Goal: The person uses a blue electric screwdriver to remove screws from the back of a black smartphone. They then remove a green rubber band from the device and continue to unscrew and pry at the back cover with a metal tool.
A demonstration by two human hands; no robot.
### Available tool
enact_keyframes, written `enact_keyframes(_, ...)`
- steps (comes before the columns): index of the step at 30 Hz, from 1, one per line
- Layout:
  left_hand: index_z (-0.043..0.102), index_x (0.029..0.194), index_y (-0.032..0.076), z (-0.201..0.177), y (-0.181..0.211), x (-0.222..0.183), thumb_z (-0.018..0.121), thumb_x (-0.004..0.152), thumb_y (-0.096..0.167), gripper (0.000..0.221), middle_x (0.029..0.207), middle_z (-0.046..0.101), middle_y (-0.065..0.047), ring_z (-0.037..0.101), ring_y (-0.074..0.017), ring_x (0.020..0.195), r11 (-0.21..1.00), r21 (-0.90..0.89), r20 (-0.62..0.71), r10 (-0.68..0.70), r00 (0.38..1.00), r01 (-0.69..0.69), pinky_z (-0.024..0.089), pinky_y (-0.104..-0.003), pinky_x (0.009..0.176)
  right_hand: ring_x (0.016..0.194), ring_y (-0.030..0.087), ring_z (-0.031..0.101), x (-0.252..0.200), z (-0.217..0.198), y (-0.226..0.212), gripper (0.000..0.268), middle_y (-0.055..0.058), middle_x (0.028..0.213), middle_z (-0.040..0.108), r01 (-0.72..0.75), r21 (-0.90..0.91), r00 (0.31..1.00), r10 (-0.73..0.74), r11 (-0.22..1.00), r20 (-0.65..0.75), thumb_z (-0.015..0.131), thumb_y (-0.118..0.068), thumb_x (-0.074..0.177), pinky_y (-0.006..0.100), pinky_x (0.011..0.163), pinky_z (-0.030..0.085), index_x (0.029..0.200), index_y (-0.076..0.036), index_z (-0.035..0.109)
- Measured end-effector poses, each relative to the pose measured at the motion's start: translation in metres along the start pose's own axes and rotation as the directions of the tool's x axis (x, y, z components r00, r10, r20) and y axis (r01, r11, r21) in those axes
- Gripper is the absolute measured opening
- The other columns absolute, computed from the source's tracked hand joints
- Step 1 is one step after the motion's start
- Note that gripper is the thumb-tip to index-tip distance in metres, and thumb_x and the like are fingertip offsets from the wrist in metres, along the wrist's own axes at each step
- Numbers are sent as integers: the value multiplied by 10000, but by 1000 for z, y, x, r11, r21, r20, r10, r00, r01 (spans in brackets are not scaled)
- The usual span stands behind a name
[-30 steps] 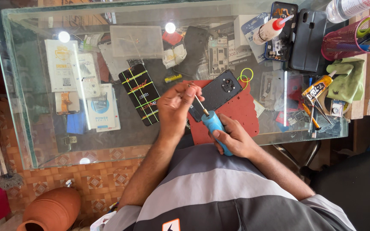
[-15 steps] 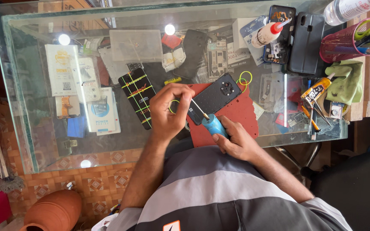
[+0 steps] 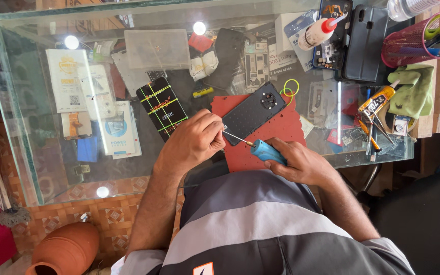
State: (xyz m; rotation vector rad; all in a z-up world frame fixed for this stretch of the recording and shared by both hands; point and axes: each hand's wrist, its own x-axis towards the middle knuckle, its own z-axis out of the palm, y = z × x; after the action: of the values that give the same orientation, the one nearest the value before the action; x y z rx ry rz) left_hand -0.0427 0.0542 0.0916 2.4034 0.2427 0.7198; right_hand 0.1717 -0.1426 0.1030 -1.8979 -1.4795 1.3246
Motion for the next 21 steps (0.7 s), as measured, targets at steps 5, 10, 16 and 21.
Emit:
enact_keyframes(5, 555, 910, 3, 7, -1, 0, 715, 853, -40, 175, 870, 592, -85, 608, -262, 797, 999, -1, -2, -39, 999, 39, 534, -376, 667, 567, 312, 690, -4, -2, -2, 462, 152, 639, 671, -22, -9, 1000, 22, 1000, -12, 648, -301, 886, 434, 539, 506, 1235, -5, 593)
enact_keyframes(10, 547, 913, 10, 12, -1, 0, 706, 833, -48, 187, 854, 576, -79, 597, -264, 786, 996, -5, -25, -85, 996, 85, 524, -388, 676, 545, 312, 678, -3, -2, -3, 434, 149, 624, 665, -45, -20, 999, 45, 999, -23, 649, -308, 893, 440, 527, 498, 1200, -6, 592)
enact_keyframes(16, 590, 941, 23, 15, 2, 6, 742, 867, -25, 176, 908, 615, -67, 620, -253, 817, 993, 41, -152, -103, 983, 110, 549, -360, 696, 562, 326, 658, -6, -1, 1, 380, 157, 653, 651, -60, -31, 995, 57, 998, -78, 656, -292, 899, 448, 537, 480, 1132, 3, 595)
enact_keyframes(21, 608, 994, 2, 20, 9, 11, 707, 851, -62, 185, 970, 634, -95, 644, -281, 896, 990, -62, -102, -129, 986, 123, 557, -387, 762, 566, 326, 664, -9, -2, 5, 396, 165, 649, 658, -93, 23, 993, 94, 995, -72, 660, -281, 876, 442, 548, 485, 1156, -8, 590)
